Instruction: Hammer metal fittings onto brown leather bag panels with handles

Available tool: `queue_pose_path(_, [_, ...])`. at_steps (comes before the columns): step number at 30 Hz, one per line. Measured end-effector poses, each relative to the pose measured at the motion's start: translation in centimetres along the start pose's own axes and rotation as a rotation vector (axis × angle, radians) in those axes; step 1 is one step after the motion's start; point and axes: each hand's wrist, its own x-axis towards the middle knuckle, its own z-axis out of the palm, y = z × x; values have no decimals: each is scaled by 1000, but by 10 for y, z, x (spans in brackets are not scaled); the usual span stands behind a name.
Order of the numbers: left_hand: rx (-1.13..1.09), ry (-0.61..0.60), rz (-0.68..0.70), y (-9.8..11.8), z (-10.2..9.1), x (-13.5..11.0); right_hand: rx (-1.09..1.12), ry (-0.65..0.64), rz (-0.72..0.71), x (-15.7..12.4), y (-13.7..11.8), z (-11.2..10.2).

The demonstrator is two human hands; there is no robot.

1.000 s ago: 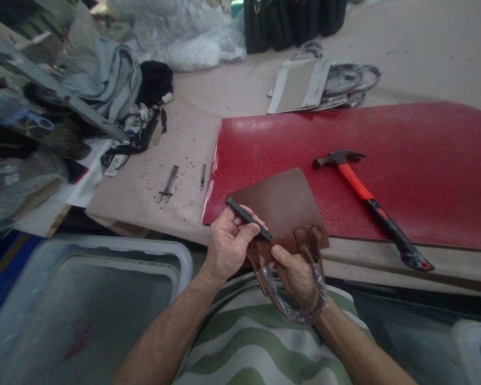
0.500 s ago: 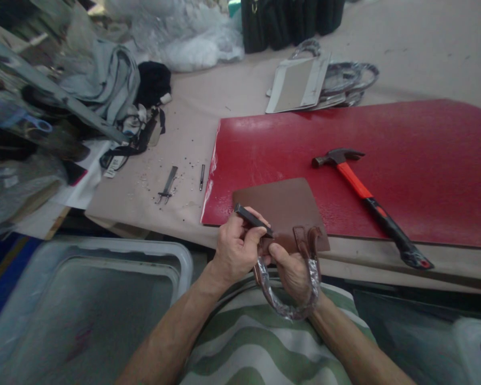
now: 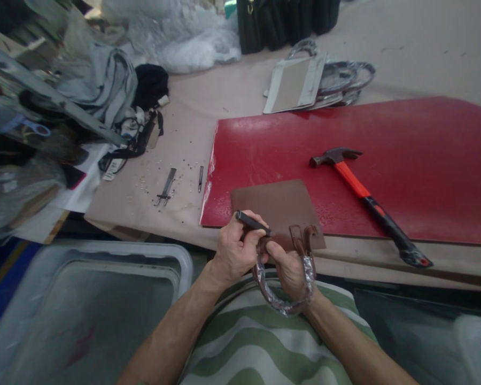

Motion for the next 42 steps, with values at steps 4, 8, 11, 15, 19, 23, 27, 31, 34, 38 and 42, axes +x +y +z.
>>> queue_pose_path(4, [68, 0, 51, -2, 1, -1, -5, 8, 19, 1, 1, -2])
queue_pose_path(8, [138, 22, 165, -7, 4, -6, 0, 1, 68, 1, 2, -4])
queue_pose_path(11, [151, 58, 224, -11, 6, -10, 14, 7, 98, 2, 0, -3])
queue_pose_path(15, [185, 95, 328, -16, 8, -12, 49, 22, 101, 3, -4, 0])
queue_pose_path(19, [152, 103, 368, -21, 10, -14, 73, 28, 110, 3, -9, 3])
queue_pose_path(23, [83, 98, 361, -23, 12, -16, 78, 30, 109, 3, -10, 3])
queue_pose_path(27, [125, 119, 357, -20, 13, -16, 66, 41, 105, 4, -8, 2])
queue_pose_path(31, [199, 142, 318, -17, 14, -16, 48, 39, 109, 4, -7, 0])
queue_pose_path(34, [164, 147, 281, -18, 14, -17, 36, 25, 117, 3, -8, 0])
queue_pose_path(38, [-88, 143, 126, -20, 15, -19, 33, 15, 128, 2, -10, 2])
queue_pose_path(42, [-330, 165, -4, -19, 15, -18, 33, -4, 106, 2, -10, 2])
